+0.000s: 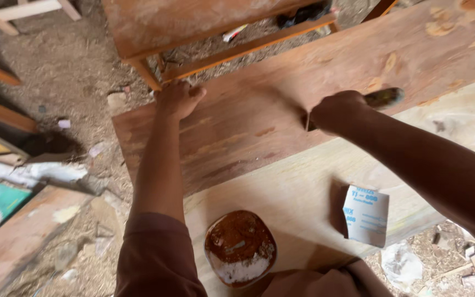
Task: The person holds a wooden furniture panel steady on a workbench and uses a putty knife to scoop brown wood filler from a bowl and spread it over holes and defects on the panel surface, working across different spots and smoothing the filler by hand and blade.
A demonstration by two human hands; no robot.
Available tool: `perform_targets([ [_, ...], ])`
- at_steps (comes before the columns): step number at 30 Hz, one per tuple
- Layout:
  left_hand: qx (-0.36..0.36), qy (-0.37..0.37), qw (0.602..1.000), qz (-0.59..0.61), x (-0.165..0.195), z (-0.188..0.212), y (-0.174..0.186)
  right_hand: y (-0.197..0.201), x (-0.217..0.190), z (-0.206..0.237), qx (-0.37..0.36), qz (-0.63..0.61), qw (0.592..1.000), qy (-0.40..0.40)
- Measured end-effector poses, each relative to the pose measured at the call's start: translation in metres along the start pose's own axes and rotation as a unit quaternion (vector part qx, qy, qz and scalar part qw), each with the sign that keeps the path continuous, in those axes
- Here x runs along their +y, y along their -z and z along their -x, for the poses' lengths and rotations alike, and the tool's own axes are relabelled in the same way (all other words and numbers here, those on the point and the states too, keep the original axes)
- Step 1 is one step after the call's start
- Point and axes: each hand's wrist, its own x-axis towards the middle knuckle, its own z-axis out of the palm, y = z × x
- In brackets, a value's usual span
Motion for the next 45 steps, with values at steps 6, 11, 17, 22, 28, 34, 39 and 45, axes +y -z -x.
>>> perform_targets([
  [6, -0.012, 0.004, 1.0, 0.01, -0.005, -0.004, -0.013, -0.01, 0.031, 0.017, -0.049, -0.14, 0.987, -0.056],
  [11, -0.016, 0.007, 1.0, -0.007, -0.007, -0.007, -0.015, -0.028, 0.027, 0.022, -0.011, -0.163, 0.984, -0.071],
  [17, -0.034, 0.017, 0.999, 0.003, -0.003, -0.007, -0.011, -0.095, 0.064, 0.039, -0.018, -0.611, 0.774, -0.165],
  [22, 0.028, -0.014, 0.999, 0.024, 0.0, 0.0, -0.002, -0.218, 0.053, 0.088, 0.187, -0.888, 0.405, -0.109],
  [28, 0.181, -0.291, 0.935, 0.094, 0.11, 0.043, -0.069, -0.374, 0.018, 0.105, 0.286, -0.948, 0.137, -0.043],
  [34, -0.035, -0.673, 0.739, 0.028, 0.308, 0.125, -0.169, -0.41, 0.016, 0.091, 0.298, -0.951, -0.011, 0.082],
  [39, 0.065, -0.348, 0.931, -0.091, 0.247, 0.034, -0.023, -0.408, 0.018, 0.108, 0.309, -0.941, -0.069, 0.122],
  [45, 0.287, -0.066, 0.955, -0.035, 0.103, -0.026, 0.028, -0.401, 0.006, 0.098, 0.284, -0.933, -0.076, 0.207],
])
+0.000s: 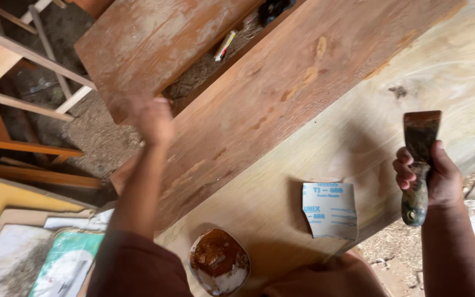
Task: The person holds a wooden furniture panel steady on a workbench and uses a putty knife to scoop brown wood filler from a bowl and spread it over holes and defects on the panel surface, working across different spots and smoothing the filler by hand and blade.
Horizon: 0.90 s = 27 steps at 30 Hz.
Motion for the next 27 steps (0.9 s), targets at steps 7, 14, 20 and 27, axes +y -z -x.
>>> perform_targets([
  [7, -0.265, -0.576, 0.732, 0.249, 0.2, 0.187, -0.071, -0.013, 0.021, -0.037, 0.024, -0.049, 0.998, -0.026],
  [14, -0.087, 0.209, 0.973, -0.05, 0.146, -0.017, -0.048, -0.015, 0.002, -0.006, 0.031, -0.088, 0.996, 0.012],
  [20, -0.16, -0.323, 0.907, 0.216, 0.19, 0.09, -0.053, -0.027, 0.022, -0.009, -0.015, -0.11, 0.994, -0.018],
  [27, -0.189, -0.061, 0.978, 0.071, 0.169, 0.053, -0.039, -0.042, 0.019, -0.012, -0.063, -0.092, 0.99, -0.091],
])
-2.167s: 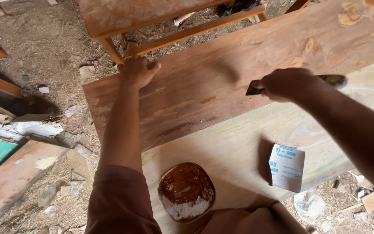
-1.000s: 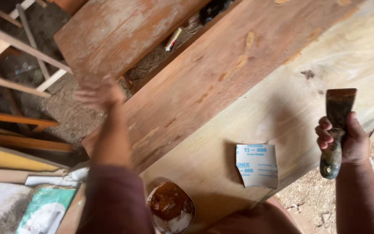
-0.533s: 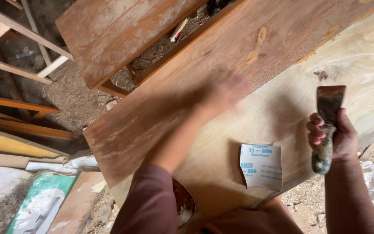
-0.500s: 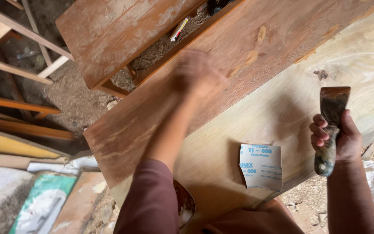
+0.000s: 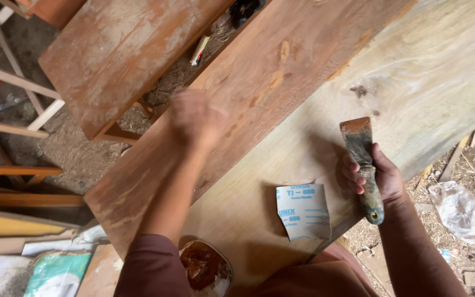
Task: The person holds a wooden furniture panel steady on a workbench and uses a putty knife to scoop brown wood filler from a bowl and spread it over holes and defects on the panel surface, working across different spots and smoothing the filler by hand and blade.
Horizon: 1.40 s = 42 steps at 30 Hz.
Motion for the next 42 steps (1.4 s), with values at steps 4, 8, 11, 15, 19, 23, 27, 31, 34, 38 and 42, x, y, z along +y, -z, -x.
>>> perform_targets([
  [4, 0.046, 0.167, 0.984, -0.047, -0.081, -0.034, 0.011, 0.008, -0.006, -0.001, -0.015, -0.016, 1.0, 0.003],
  [8, 0.028, 0.099, 0.994, -0.04, -0.107, 0.001, -0.004, 0.02, -0.03, -0.016, 0.056, -0.033, 0.998, 0.004],
  [11, 0.079, 0.073, 0.994, -0.036, -0.11, 0.02, -0.012, 0.025, -0.049, -0.028, 0.079, 0.006, 0.997, -0.015],
  [15, 0.103, 0.079, 0.991, -0.03, -0.112, 0.021, -0.012, 0.027, -0.065, -0.032, 0.125, 0.055, 0.991, -0.014],
  [19, 0.096, 0.089, 0.991, -0.038, -0.115, 0.021, -0.016, 0.029, -0.087, -0.033, 0.103, 0.069, 0.992, -0.02],
  [23, 0.121, 0.069, 0.99, -0.032, -0.115, 0.023, -0.019, 0.029, -0.117, -0.044, 0.108, 0.104, 0.988, -0.026],
  [27, 0.117, 0.07, 0.99, -0.037, -0.115, 0.023, -0.019, 0.027, -0.141, -0.053, 0.153, 0.162, 0.974, -0.026],
  [31, 0.113, 0.072, 0.991, -0.028, -0.115, 0.023, -0.02, 0.03, -0.15, -0.058, 0.175, 0.185, 0.966, -0.052],
  [34, 0.113, 0.077, 0.989, -0.05, -0.114, 0.024, -0.019, 0.036, -0.151, -0.06, 0.201, 0.205, 0.955, -0.068],
  [38, 0.094, 0.095, 0.99, -0.044, -0.113, 0.023, -0.019, 0.038, -0.155, -0.063, 0.146, 0.052, 0.988, -0.024],
  [42, 0.085, 0.101, 0.99, -0.048, -0.112, 0.022, -0.019, 0.017, -0.161, -0.074, 0.164, 0.108, 0.98, -0.039],
])
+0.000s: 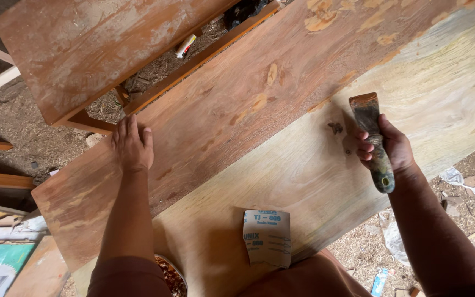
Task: The person holds a wooden furniture panel steady on a workbench and uses a putty knife to scoop brown wood filler from a bowl and spread it over holes and defects on the panel surface, working across different spots and smoothing the filler by hand and blade.
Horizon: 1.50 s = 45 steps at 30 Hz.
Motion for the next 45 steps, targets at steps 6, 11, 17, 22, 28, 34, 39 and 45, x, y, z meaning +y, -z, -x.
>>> perform_targets([
  [6, -0.009, 0.01, 1.0, -0.003, 0.001, 0.003, 0.0, -0.056, 0.002, -0.006, 0.101, 0.616, 0.779, 0.06],
  [11, -0.002, 0.002, 1.0, 0.006, 0.002, 0.003, 0.001, -0.078, 0.01, -0.018, 0.072, 0.863, 0.476, 0.153],
  [17, 0.002, -0.006, 1.0, 0.007, -0.001, 0.004, -0.001, -0.075, 0.015, -0.028, 0.089, 0.88, 0.451, 0.119],
  [22, -0.003, -0.001, 1.0, 0.016, -0.001, 0.006, -0.001, -0.078, 0.019, -0.037, 0.075, 0.914, 0.396, 0.05],
  [28, 0.03, -0.032, 0.999, -0.009, 0.002, 0.0, 0.002, -0.095, 0.022, -0.038, 0.074, 0.922, 0.378, -0.029],
  [34, 0.026, -0.001, 0.999, 0.041, 0.003, 0.003, -0.003, -0.103, 0.01, -0.04, 0.09, 0.892, 0.435, -0.082],
  [39, 0.038, -0.009, 0.999, 0.037, -0.001, 0.006, -0.009, -0.102, -0.011, -0.071, 0.131, 0.891, 0.423, -0.098],
  [45, 0.031, -0.022, 0.999, 0.029, 0.0, 0.007, -0.01, -0.095, 0.003, -0.084, 0.087, 0.894, 0.423, -0.118],
])
